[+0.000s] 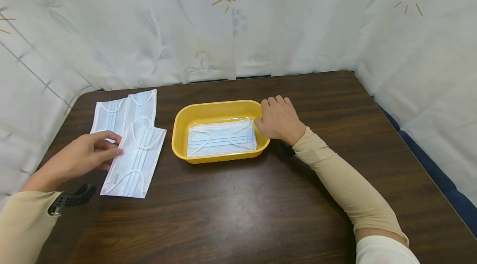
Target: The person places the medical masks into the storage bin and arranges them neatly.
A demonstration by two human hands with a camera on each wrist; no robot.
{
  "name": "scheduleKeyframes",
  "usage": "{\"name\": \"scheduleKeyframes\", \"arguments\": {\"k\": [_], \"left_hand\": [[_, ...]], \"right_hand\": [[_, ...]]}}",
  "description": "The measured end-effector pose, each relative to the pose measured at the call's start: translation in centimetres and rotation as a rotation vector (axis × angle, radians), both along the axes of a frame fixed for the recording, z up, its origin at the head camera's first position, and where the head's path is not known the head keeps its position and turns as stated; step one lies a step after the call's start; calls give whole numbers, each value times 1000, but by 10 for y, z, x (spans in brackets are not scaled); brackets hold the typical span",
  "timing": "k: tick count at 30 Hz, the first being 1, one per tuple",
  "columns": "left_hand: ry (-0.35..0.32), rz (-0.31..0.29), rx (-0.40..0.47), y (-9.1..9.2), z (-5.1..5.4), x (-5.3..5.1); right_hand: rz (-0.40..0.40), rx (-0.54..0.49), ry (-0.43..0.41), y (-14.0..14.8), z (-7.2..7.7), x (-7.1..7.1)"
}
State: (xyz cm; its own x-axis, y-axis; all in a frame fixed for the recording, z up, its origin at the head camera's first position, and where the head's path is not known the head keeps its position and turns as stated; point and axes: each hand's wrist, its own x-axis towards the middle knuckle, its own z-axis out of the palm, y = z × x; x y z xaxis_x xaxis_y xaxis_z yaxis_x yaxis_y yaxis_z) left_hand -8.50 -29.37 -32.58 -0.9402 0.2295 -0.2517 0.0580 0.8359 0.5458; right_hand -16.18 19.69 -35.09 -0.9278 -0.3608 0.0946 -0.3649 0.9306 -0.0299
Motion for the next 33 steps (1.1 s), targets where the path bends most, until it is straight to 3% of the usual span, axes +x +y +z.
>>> {"name": "scheduleKeyframes", "arguments": {"k": [11, 18, 33], "left_hand": [[25, 3, 34, 13, 11, -6], [119, -2, -26, 18, 21, -9], [175, 4, 25, 19, 32, -17]], "right_hand": [[0, 2, -5, 0, 0, -1], [2, -6, 5, 0, -1, -1], [-1, 1, -11, 0, 0, -1]]}}
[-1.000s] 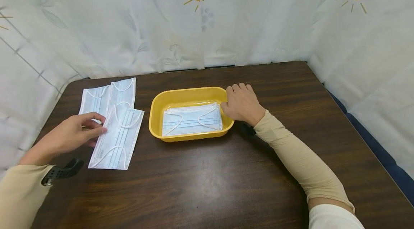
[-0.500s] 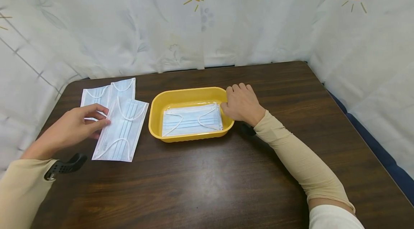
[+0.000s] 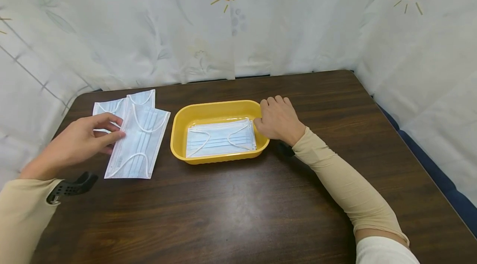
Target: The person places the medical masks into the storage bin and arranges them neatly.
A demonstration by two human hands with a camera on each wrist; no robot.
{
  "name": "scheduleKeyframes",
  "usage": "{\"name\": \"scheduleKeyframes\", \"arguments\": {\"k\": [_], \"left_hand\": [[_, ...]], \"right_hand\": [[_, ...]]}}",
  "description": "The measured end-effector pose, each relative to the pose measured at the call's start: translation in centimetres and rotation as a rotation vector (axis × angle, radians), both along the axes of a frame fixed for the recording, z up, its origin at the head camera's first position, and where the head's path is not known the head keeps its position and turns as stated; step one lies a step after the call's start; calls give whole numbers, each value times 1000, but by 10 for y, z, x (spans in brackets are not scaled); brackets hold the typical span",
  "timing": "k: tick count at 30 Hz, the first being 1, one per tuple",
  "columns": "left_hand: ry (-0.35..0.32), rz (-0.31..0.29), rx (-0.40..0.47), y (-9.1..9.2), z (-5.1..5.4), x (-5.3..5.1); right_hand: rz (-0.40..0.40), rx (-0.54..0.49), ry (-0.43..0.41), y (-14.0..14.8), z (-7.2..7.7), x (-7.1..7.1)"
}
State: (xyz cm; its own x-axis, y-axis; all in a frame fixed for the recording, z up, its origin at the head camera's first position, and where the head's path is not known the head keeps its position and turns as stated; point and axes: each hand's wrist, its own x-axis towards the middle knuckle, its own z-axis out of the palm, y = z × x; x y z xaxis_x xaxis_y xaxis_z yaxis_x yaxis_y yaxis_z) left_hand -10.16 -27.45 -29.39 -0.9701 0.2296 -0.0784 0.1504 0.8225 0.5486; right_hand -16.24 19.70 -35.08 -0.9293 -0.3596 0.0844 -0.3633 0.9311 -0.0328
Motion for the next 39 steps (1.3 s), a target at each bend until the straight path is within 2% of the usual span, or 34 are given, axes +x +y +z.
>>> {"name": "scheduleKeyframes", "arguments": {"k": [14, 21, 28, 39], "left_hand": [[23, -4, 28, 1, 13, -6], [41, 35, 15, 13, 25, -9], [51, 27, 41, 19, 38, -16], [55, -5, 6, 38, 48, -25]], "right_hand": [[0, 2, -1, 0, 0, 0], [4, -4, -1, 0, -1, 1], [-2, -7, -1, -3, 0, 1], [-10, -1, 0, -1, 1, 4]]}}
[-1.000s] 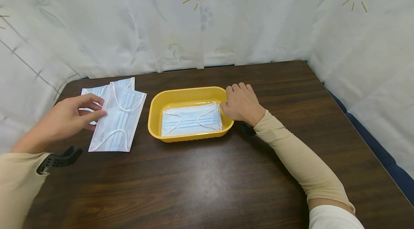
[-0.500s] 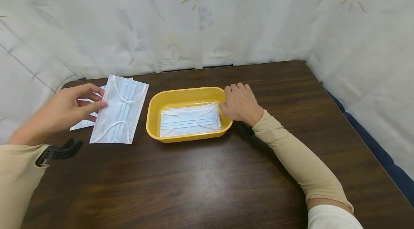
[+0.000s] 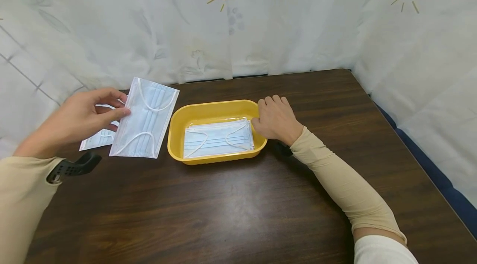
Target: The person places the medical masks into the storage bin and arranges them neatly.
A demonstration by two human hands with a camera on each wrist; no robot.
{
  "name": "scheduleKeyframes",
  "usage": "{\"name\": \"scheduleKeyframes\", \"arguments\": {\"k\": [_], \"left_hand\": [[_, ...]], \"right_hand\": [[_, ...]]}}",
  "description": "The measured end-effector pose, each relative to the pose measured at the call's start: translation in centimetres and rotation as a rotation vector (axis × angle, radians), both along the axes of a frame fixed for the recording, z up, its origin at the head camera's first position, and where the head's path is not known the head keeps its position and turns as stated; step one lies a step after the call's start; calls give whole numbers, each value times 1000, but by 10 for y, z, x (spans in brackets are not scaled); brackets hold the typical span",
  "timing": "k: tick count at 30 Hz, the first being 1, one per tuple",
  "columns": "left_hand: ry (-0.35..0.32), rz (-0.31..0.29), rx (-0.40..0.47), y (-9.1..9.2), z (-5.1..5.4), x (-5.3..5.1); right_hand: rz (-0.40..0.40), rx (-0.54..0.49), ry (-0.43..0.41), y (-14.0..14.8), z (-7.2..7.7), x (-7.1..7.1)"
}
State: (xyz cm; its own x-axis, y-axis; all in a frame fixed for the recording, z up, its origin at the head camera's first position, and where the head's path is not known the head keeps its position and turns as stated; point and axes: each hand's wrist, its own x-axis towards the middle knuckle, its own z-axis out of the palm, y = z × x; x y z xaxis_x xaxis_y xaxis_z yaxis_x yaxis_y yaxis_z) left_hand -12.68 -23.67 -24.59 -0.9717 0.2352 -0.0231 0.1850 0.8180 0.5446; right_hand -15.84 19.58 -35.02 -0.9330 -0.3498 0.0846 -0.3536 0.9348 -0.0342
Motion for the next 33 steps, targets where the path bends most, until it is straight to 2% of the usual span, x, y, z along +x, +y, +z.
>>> {"name": "scheduleKeyframes", "arguments": {"k": [8, 16, 23, 28, 33], "left_hand": [[11, 26, -30, 11, 3, -4], [23, 41, 41, 20, 4, -5], [67, 7, 132, 34, -2, -9], [78, -3, 119, 43, -4, -10], [77, -22, 155, 51, -3, -12]], "right_hand": [[-12, 3, -7, -3, 0, 0], [-2, -4, 5, -8, 0, -1], [-8, 3, 12, -9, -1, -2], [-8, 5, 17, -10, -1, -2], [-8, 8, 25, -11, -1, -1]]}}
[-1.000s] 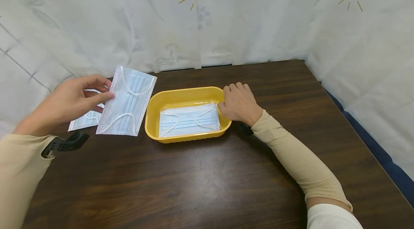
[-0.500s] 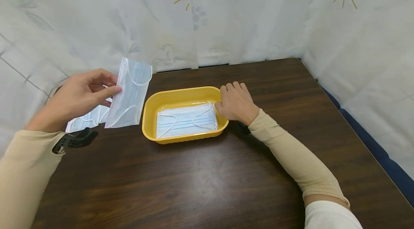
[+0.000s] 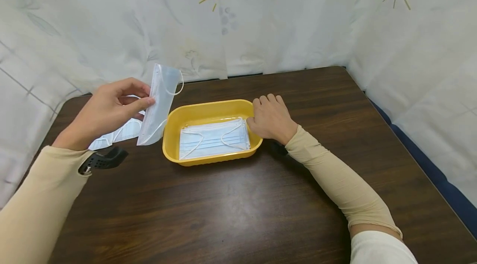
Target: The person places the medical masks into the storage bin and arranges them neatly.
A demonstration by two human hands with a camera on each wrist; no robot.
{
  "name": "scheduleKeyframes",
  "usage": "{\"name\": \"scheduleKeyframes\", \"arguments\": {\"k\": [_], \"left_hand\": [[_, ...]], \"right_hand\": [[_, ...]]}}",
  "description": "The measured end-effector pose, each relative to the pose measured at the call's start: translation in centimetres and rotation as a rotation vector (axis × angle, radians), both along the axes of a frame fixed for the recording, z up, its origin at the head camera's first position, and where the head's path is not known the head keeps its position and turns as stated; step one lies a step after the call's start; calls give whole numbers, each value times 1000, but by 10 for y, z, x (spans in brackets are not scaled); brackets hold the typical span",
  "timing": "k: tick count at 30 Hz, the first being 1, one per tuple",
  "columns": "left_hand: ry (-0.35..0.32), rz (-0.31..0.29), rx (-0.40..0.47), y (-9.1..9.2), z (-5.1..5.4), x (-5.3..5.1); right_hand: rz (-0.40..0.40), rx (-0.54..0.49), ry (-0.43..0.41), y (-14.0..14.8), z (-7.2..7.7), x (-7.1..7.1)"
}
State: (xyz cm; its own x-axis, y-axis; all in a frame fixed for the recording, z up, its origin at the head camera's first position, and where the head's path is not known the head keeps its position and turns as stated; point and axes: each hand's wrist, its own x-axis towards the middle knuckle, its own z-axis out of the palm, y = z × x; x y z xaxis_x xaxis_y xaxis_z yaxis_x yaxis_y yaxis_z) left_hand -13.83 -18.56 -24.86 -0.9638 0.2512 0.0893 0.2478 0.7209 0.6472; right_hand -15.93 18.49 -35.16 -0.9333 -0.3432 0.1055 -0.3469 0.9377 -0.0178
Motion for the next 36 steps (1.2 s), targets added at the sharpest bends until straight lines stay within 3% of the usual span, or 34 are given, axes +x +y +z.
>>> {"name": "scheduleKeyframes", "arguments": {"k": [20, 25, 36], "left_hand": [[21, -62, 101, 34, 1, 0], [-3, -85, 101, 41, -1, -1], [-47, -214, 42, 56, -6, -3]], "right_hand": [[6, 9, -5, -2, 2, 3], [1, 12, -8, -2, 3, 3], [11, 8, 1, -3, 4, 6]]}}
